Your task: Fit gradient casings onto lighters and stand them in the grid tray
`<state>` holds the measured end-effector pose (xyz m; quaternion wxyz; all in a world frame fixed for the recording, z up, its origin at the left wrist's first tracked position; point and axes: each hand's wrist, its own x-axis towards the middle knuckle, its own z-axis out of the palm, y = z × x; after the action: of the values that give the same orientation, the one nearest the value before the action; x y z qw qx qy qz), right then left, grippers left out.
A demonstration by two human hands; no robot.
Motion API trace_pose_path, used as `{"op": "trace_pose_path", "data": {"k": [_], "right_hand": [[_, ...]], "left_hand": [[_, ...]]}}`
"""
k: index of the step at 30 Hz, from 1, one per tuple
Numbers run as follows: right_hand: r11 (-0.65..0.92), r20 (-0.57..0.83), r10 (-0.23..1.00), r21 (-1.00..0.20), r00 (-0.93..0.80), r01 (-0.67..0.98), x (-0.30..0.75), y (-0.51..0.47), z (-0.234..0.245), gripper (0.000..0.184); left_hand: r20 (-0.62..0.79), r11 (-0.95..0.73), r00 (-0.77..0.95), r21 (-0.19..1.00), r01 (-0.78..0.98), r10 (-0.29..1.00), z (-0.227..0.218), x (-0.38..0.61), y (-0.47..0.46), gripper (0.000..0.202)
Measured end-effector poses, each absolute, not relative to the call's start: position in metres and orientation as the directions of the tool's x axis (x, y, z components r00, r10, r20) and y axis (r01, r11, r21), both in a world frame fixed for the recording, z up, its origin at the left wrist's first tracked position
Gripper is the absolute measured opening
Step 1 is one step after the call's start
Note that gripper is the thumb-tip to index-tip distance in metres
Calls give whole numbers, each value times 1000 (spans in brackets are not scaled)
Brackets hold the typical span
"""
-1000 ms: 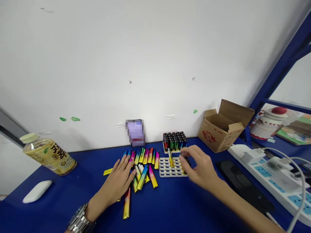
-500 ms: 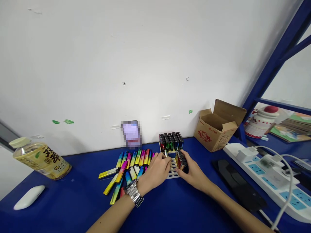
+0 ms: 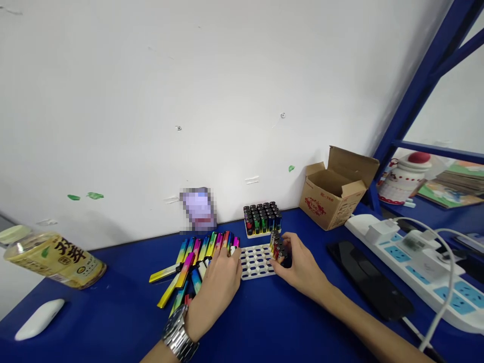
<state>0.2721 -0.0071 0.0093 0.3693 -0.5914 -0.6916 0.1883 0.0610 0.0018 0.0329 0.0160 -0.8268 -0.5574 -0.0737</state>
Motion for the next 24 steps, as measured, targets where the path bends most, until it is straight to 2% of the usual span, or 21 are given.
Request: {"op": "trace_pose_path", "data": {"k": [3, 5, 7, 13, 16, 18, 21, 22, 24], "right_hand": [[242, 258, 962, -654, -90, 717, 277, -8, 18, 16], [270, 260, 957, -628, -130, 730, 283, -6, 22, 7], [275, 249, 957, -634, -147, 722, 289, -3, 23, 7], [216, 149, 976, -785, -160, 581, 304, 6, 24, 21], [211, 127, 971, -854, -203, 476, 310, 11, 22, 21], [201, 118, 965, -906, -235, 372, 313, 13, 20, 24], [174, 109, 957, -958, -270, 229, 314, 16, 17, 35], [176, 111, 953, -960, -283, 217, 314, 16, 16, 38], [206, 124, 943, -946, -308, 250, 314, 16, 16, 39]], "left_hand": [[144, -392, 389, -10, 920, 910, 34, 65, 1, 35], [166, -406, 401, -5, 914, 901, 33, 65, 0, 34], [183, -430, 418, 28, 903, 890, 30, 64, -1, 32], [166, -479, 457, 129, 868, 874, 24, 65, 0, 20], [178, -491, 465, 149, 859, 867, 31, 73, 4, 23], [178, -483, 452, 218, 848, 874, 37, 81, 9, 27], [165, -499, 478, 430, 753, 863, 41, 96, 18, 41], [160, -510, 505, 502, 698, 848, 40, 101, 21, 45], [164, -513, 543, 625, 589, 824, 38, 109, 30, 40]]}}
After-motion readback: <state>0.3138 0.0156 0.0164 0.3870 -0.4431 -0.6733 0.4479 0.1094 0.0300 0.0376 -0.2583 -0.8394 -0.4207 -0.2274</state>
